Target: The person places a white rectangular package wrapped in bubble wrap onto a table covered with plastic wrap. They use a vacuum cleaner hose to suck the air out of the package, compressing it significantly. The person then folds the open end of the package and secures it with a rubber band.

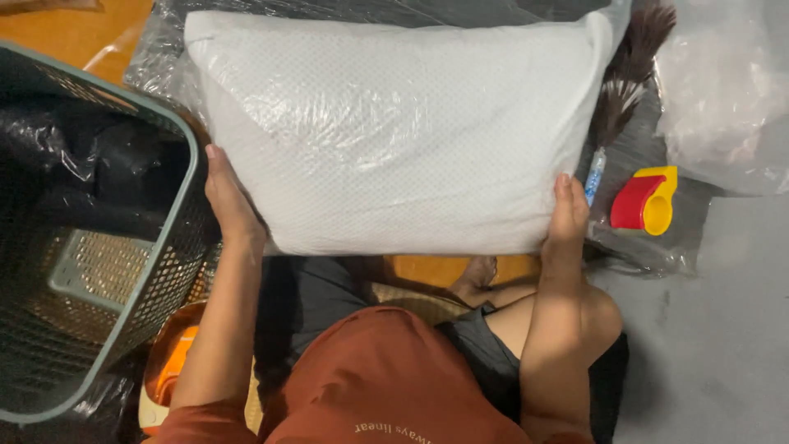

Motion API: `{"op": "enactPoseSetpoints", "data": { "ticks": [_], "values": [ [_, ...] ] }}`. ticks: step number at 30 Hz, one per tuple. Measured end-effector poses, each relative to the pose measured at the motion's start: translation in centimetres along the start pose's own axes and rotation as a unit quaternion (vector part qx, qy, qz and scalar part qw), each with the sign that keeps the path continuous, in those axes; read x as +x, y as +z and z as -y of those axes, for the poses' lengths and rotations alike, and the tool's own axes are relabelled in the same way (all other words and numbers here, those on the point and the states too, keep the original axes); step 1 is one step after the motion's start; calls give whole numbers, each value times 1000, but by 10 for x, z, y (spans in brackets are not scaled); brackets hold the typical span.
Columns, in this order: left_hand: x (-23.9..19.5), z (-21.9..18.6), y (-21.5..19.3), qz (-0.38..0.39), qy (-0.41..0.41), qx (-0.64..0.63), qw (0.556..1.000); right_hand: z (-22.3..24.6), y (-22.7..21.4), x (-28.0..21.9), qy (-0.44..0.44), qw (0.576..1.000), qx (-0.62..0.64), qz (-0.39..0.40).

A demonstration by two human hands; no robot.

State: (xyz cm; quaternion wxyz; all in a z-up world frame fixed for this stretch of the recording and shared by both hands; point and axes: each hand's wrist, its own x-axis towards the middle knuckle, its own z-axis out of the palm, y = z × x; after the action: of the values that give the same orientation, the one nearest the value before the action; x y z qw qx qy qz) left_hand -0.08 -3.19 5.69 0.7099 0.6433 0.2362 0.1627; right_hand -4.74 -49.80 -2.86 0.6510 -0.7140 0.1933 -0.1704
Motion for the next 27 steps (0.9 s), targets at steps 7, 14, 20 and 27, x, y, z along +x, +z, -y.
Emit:
{"op": "enactPoseSetpoints", "data": {
  "ticks": [7, 14, 20, 27],
  "values": [
    [26, -20, -8, 160, 131, -174, 963, 75, 14, -27, -69, 990, 118, 21],
    [93, 46, -37, 114, 242, 11, 964, 94, 2, -24, -55, 979, 185, 64],
    [159, 121, -35, -153, 60, 535, 829, 91, -2, -27, -31, 977, 194, 81],
    [52, 14, -34, 296, -197, -66, 932, 62, -21, -40, 25, 978, 192, 78]
  ]
}}
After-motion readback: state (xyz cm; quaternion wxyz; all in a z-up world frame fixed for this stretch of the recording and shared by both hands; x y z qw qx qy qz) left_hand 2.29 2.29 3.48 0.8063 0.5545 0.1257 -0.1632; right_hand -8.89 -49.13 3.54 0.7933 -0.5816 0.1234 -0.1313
